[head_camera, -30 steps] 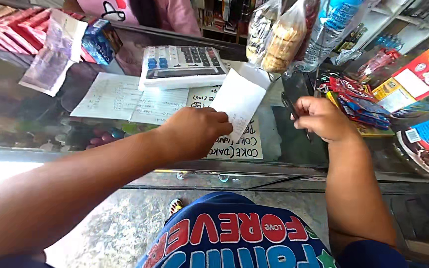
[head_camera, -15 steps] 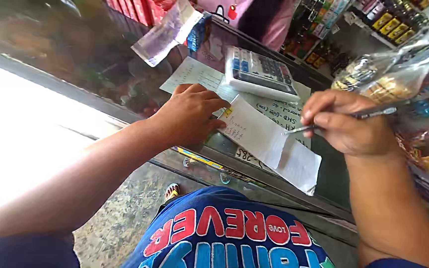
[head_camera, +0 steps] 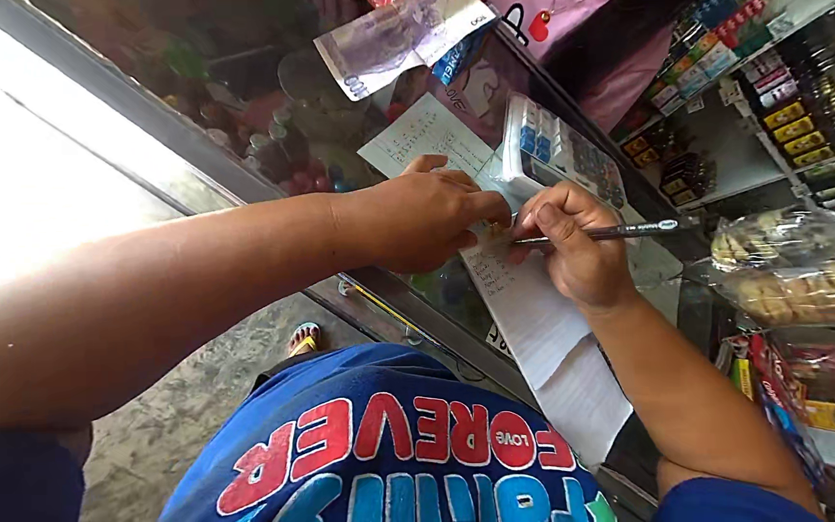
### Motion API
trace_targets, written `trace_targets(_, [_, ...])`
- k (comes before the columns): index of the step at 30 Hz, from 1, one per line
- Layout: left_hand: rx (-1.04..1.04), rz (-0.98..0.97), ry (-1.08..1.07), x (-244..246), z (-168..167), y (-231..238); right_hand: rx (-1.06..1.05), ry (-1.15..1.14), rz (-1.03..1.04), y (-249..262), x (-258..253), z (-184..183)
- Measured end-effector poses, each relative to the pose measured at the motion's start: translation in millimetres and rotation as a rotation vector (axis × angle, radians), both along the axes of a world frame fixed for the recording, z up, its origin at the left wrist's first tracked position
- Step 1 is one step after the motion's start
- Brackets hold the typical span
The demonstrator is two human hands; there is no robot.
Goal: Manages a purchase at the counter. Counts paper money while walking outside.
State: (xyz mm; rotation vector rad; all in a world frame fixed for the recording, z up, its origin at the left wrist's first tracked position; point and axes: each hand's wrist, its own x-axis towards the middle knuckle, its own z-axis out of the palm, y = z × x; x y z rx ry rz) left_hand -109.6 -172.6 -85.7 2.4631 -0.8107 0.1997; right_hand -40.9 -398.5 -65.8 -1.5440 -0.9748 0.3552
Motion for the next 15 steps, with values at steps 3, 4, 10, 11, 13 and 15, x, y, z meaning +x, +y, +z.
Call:
trace_targets(3, [-0.005, 0.005, -0.013, 0.2, -1.3, -0.5, 0.050, -0.024, 0.057, 0.1, 7.9, -8.3])
trace_targets(4, [-0.012, 0.009, -0.022, 0.3, -2.0, -1.1, 0.078, -0.026, 0.048, 0.9, 9.8, -10.8])
trace_targets(10, [-0.023, 0.020, -0.005, -0.1, -2.3, 0.3, -0.010, -0.124, -0.136, 6.7, 1.2, -10.4])
trace_targets(11, [-0.026, 0.026, -0.004, -0.3, -2.2, 0.1, -0.032, -0.152, -0.155, 7.3, 0.7, -11.0])
trace_targets(13, [-0.028, 0.031, -0.007, -0.9, -3.0, 0.1, -0.058, -0.181, -0.176, 7.6, 0.0, -12.7])
trace_targets(15, [-0.029, 0.029, -0.009, -0.5, -2.9, 0.2, -0.079, -0.196, -0.176, 7.2, -0.2, -13.7])
